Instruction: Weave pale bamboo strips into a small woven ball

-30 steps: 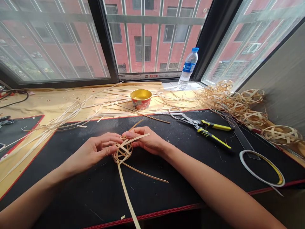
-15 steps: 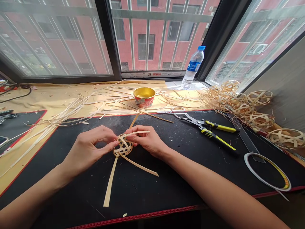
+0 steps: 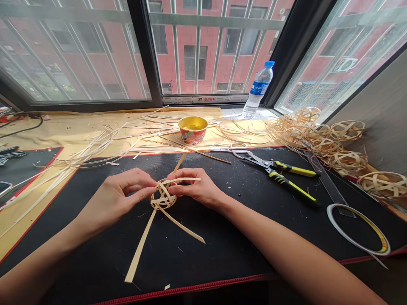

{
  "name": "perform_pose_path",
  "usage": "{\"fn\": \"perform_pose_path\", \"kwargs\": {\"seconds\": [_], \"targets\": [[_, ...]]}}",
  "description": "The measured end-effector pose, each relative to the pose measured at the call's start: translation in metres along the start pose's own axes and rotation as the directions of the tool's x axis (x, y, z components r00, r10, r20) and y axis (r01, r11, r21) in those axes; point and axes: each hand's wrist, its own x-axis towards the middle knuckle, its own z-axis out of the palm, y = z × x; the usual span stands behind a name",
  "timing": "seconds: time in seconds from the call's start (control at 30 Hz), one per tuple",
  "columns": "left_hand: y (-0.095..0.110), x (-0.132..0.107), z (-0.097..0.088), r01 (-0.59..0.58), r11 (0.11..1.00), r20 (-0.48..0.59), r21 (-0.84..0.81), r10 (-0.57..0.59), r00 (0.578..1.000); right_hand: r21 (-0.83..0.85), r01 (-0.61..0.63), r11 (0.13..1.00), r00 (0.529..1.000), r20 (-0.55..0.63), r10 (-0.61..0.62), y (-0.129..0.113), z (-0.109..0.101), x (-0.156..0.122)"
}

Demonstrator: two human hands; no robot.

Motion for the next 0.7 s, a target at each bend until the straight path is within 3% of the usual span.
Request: {"fn": "perform_pose_path", "kwargs": {"seconds": [0.2, 0.53, 0.7], "targets": [[0.0001, 0.0019, -0.0002, 0.096, 0.993, 0.002, -0.070, -0.096, 0.995, -0.026, 0.050, 0.998, 0.997, 0.060, -0.048, -0.0059, -0.0021, -0.0010], [0.0002, 0.0047, -0.0014, 0.194, 0.961, 0.040, -0.195, -0.190, 0.981, -0.043, 0.058, 0.997, 0.997, 0.047, -0.056, -0.0056, 0.0007, 0.0001], [-0.0009, 0.0075, -0.0044, 0.240, 0.925, 0.128, -0.295, -0.210, 0.969, -0.048, 0.088, 0.995, 0.996, 0.035, -0.086, -0.0029, 0.0000, 0.0000]]}}
